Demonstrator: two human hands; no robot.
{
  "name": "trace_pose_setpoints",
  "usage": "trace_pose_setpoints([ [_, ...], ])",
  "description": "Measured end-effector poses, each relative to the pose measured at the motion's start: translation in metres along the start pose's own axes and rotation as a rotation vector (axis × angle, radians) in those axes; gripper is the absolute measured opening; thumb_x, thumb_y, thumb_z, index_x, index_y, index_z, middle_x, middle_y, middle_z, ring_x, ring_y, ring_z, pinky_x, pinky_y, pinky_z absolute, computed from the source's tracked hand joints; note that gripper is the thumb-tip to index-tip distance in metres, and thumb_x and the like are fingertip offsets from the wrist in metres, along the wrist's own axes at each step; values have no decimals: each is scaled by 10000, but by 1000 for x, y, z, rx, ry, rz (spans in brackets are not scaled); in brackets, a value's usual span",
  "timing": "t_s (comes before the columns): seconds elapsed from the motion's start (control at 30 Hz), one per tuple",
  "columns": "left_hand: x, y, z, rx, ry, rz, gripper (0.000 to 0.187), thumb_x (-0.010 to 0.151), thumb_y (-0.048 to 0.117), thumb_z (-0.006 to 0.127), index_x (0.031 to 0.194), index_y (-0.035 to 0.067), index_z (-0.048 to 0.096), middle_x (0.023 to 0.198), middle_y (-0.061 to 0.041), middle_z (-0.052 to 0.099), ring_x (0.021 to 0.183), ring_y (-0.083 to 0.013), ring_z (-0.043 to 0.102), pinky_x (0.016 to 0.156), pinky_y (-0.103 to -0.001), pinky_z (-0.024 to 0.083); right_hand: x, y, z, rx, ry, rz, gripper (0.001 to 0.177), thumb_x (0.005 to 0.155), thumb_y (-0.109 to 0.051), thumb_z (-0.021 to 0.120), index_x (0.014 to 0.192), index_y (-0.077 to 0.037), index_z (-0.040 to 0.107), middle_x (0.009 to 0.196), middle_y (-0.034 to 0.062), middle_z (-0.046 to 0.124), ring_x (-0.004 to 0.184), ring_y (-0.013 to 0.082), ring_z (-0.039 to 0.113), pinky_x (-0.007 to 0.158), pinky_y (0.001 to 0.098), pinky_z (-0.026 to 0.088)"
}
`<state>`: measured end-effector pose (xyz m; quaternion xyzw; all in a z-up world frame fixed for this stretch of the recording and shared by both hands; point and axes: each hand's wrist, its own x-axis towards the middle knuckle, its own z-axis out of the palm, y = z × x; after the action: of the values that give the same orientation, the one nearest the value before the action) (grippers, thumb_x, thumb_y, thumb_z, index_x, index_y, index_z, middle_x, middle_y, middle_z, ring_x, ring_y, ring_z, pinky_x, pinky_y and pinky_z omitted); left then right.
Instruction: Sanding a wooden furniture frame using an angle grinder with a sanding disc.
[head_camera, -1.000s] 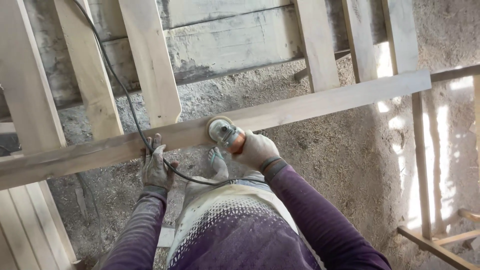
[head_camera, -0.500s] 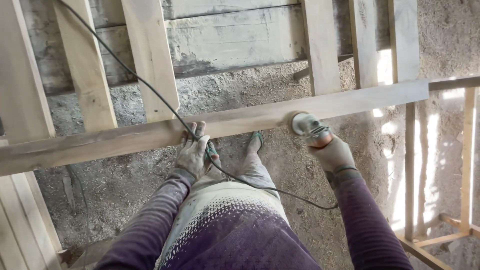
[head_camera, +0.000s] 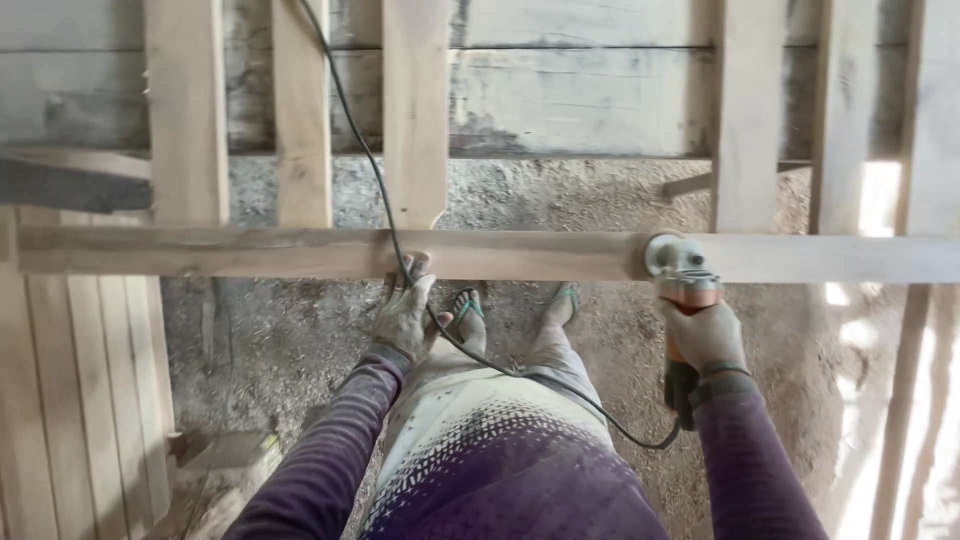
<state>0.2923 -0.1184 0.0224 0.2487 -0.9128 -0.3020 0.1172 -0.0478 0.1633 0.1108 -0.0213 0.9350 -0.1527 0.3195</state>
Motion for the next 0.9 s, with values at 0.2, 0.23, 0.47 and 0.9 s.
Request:
trace_pose_setpoints([
  [0.2,-43,-31,-34,102,125,-199,649,1014,565,479,1433,74,417,1637,-173,361,1537,-343,324,1301,-516,123,-41,-87,55,-133,-97,-404,498,795,-387,804,1154,-66,675,997,152,765,869,287,755,848,423,609],
  [0.23,-49,-39,-37,107,135,-211,649,1014,565,479,1433,74,417,1637,-173,361,1537,-343,324,1301,-516,123,-49,-102,63,-138,-104,-418,498,795,-387,804,1154,-66,675,997,152,765,869,287,755,848,423,609],
  [0.47,-81,-61,-74,121,370,-312,737,1029,686,233,1344,62,466,1637,-248,335,1550,-365,309,1303,-482,138,-109,-192,113,-199,-288,-669,360,775,-319,769,1052,-98,704,927,122,770,813,265,743,805,414,606],
  [0.9,-116,-67,-104,106,488,-470,438,1075,469,420,1279,94,518,1628,-214,403,1542,-356,393,1315,-483,223,-150,-255,160,-307,-492,-959,286,872,-343,658,1072,-141,687,935,67,754,780,220,728,766,374,609],
])
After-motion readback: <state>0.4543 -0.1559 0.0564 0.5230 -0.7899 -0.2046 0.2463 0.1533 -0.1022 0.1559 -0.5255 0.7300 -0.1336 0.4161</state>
